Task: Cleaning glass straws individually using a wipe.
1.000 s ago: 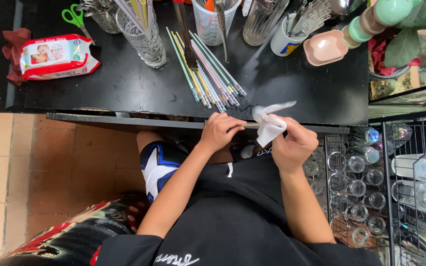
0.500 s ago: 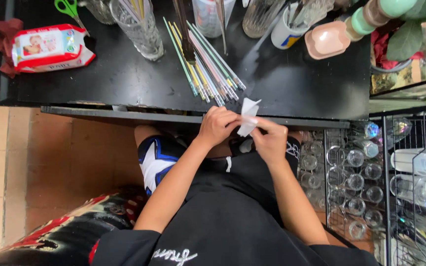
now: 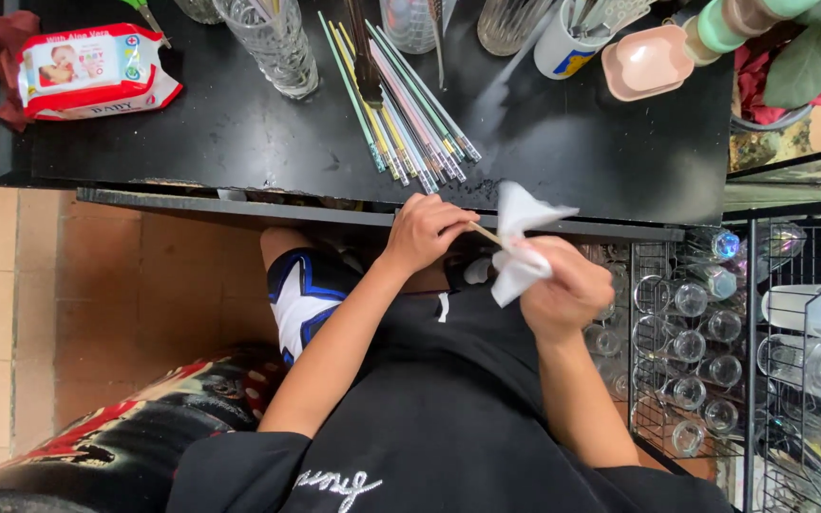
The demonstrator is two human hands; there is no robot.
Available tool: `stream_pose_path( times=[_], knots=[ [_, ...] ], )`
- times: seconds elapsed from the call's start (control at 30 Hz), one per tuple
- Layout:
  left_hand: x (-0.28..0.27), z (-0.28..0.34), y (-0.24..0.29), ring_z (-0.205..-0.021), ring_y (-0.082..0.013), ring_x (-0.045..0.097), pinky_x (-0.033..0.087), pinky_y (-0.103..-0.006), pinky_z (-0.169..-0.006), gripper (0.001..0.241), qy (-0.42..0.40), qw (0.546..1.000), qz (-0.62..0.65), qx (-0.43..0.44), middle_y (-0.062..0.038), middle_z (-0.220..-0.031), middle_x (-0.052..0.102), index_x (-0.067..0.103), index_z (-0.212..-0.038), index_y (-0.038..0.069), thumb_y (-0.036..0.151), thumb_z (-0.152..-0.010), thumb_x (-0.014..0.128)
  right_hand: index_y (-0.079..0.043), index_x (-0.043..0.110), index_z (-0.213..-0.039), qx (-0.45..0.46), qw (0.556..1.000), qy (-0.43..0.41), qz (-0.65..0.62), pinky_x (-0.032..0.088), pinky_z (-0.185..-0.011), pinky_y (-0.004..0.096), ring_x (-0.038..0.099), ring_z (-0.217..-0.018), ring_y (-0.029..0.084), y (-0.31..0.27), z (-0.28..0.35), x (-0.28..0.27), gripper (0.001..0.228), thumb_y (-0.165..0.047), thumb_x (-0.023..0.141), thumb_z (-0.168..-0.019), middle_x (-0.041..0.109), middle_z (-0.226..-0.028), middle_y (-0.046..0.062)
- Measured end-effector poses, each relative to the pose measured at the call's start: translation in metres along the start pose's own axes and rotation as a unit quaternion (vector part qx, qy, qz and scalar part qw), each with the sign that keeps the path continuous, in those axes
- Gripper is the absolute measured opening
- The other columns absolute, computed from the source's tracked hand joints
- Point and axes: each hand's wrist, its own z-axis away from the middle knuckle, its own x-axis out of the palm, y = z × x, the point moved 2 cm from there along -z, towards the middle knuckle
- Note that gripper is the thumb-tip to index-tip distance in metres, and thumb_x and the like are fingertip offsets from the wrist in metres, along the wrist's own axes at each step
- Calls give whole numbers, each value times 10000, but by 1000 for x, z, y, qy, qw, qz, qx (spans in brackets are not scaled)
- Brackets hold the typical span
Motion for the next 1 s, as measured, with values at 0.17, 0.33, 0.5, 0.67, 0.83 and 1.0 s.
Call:
stream_pose_path(
  times=[0.17,0.33,0.5,0.67,0.83,1.0],
  knots=[
    [1,2,-1,-795,-204,634,429,-356,-738,98,5,1000,14,-4,10,-839,720,775,-944,148,184,-854,784,34,754,-1055,51,998,-38,-8,587,-829,273,756,-930,185,56,16,28,230,126,647,-873,776,-1032,143],
    [-3,2,-2,-802,-243,620,424,-375,-733,99,-1,1000,-10,22,-20,-846,701,723,-908,97,141,-836,774,14,762,-1102,106,992,-57,-40,583,-864,271,753,-977,169,94,29,49,254,109,673,-884,780,-1085,126],
    [2,5,-7,-812,-249,619,429,-381,-748,90,-6,1000,-26,17,-20,-835,692,705,-892,97,118,-841,777,12,770,-1109,176,980,-90,-39,569,-836,268,725,-936,133,107,35,48,240,82,713,-887,790,-1074,104],
    [-2,-1,3,-796,-216,623,426,-361,-741,136,-7,1000,-7,12,8,-853,718,767,-970,144,176,-839,780,11,773,-1094,172,983,-54,-36,570,-812,270,717,-905,116,76,20,20,209,57,715,-898,783,-1028,99],
    [-2,2,2,-765,-195,609,418,-343,-744,133,-18,1000,7,-17,31,-799,713,812,-992,189,216,-864,784,-24,756,-1042,197,953,113,-199,586,-789,331,710,-853,169,75,32,-49,106,-67,778,-947,736,-971,89],
    [-16,18,5,-662,-146,580,478,-286,-656,184,-17,985,132,-112,-26,-784,686,793,-1041,138,165,-860,810,-34,707,-1066,25,929,132,-344,567,-780,354,700,-837,245,76,34,-99,180,-166,821,-1025,731,-957,141]
  ],
)
